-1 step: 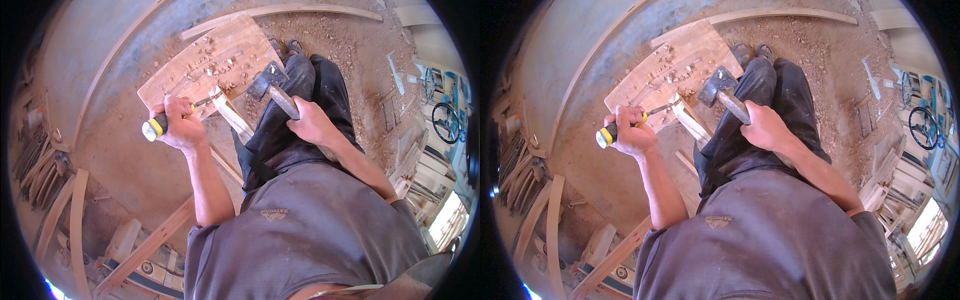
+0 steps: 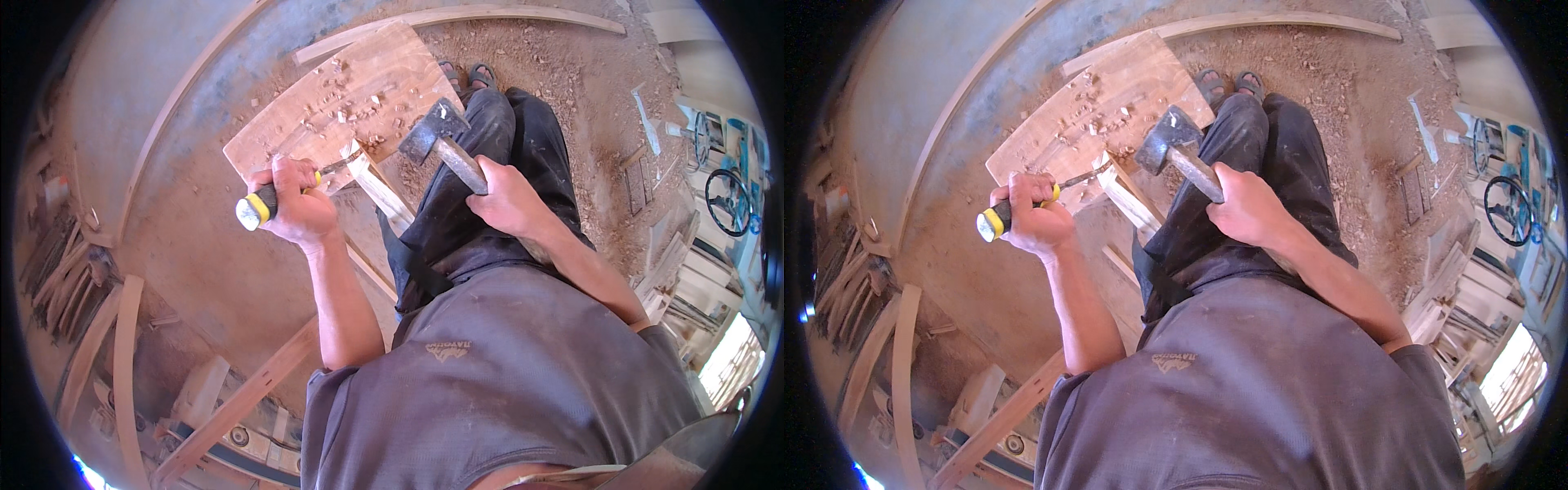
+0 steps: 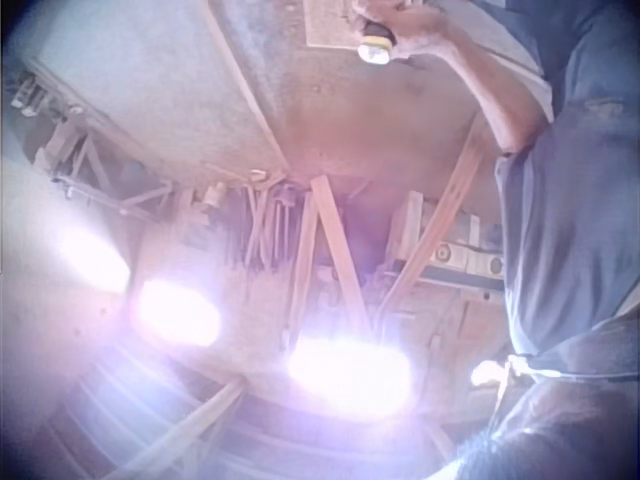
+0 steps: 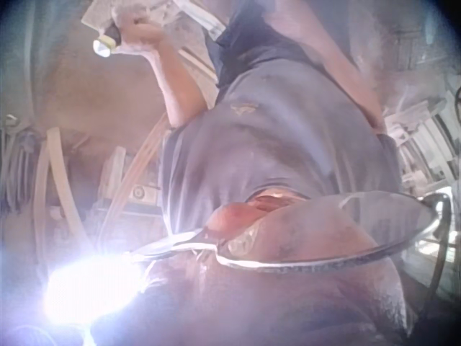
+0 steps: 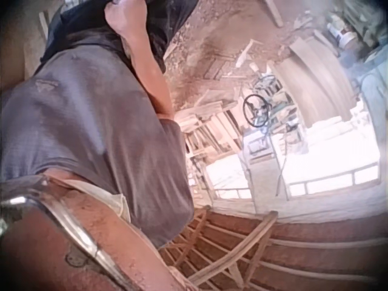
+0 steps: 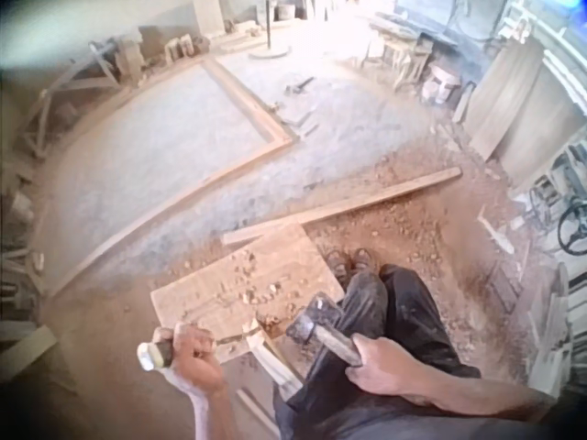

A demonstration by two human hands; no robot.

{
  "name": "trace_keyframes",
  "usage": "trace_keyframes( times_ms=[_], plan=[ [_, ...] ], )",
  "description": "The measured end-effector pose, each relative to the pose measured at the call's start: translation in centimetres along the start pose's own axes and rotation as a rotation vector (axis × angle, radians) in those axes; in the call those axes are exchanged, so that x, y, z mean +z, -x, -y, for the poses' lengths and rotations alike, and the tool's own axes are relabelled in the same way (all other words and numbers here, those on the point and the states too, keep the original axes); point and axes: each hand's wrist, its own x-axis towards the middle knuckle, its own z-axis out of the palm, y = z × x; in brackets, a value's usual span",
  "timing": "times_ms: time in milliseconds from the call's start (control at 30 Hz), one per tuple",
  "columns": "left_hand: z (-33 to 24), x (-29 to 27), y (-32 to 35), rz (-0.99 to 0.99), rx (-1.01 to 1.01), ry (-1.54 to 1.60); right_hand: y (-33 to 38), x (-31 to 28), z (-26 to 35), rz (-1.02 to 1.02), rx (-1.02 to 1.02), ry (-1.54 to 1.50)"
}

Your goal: The person chisels a piece of wood while striking the chisel with a small hammer by hand, occasionally moving the wood piece to different positions on a work surface.

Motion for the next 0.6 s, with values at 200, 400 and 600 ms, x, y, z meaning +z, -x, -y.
trace_keyframes(
  times_ms=[200, 400, 600],
  plan=[
    [2.0, -0.6, 0.2, 0.068, 0.07, -0.12, -1.1, -0.8, 1.7, -0.048, -0.076, -0.072],
    [2.7, 1.3, 0.4, 0.238, 0.238, -0.591, -1.4, -4.1, 6.2, -0.214, -0.303, -0.172],
    [2.6, 1.9, 0.1, 0.228, 0.183, -0.565, -0.8, -5.9, 11.8, -0.315, -0.593, -0.038]
  ],
)
